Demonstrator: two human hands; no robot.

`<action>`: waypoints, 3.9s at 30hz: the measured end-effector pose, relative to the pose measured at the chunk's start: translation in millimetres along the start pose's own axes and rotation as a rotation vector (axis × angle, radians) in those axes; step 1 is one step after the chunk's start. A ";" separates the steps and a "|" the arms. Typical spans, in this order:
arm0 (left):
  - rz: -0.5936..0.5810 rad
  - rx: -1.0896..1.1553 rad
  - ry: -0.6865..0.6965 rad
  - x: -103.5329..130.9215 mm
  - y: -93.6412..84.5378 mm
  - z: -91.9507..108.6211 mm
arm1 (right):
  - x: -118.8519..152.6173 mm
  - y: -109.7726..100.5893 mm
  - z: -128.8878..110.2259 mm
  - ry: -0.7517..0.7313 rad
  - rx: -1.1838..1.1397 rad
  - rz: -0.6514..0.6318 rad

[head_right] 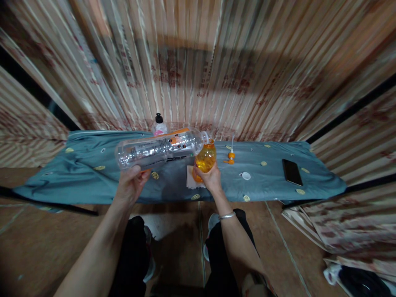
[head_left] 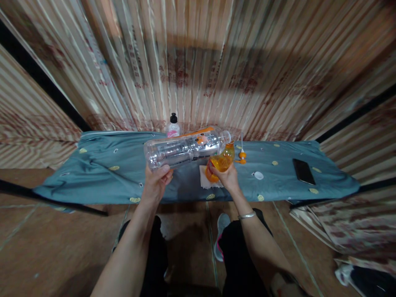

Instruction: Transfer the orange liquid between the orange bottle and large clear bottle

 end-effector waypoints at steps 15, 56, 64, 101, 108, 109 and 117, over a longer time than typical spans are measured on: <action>-0.010 -0.005 -0.016 -0.9 -2.6 -0.9 | 2.4 -2.9 -7.2 0.013 0.000 -0.005; -0.021 -0.008 -0.024 -3.7 -6.2 -1.5 | 0.4 0.4 2.4 0.026 0.002 -0.002; -0.010 0.001 -0.017 -3.9 -8.8 -4.4 | -0.1 1.4 5.1 0.029 0.001 -0.008; -0.028 -0.022 -0.008 -2.0 -2.6 1.2 | 1.9 -1.3 -3.0 0.019 0.006 -0.017; -0.027 -0.025 -0.009 -2.2 -5.9 -1.4 | 1.1 -0.6 -1.9 0.031 0.006 -0.021; -0.029 -0.025 -0.010 -2.2 -5.9 -1.5 | 1.0 -0.8 -2.0 0.031 0.014 -0.017; -0.016 -0.026 -0.007 -2.1 -5.3 -1.0 | 0.7 -1.1 -1.2 0.042 0.012 -0.006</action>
Point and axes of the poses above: each hand's wrist, its own x-axis away from the middle knuckle, its own y-axis out of the palm, z = x × y, the point moved 1 cm from there along -x, towards the middle knuckle, and after that the axes turned 8 degrees about x, right-handed, at the moved point
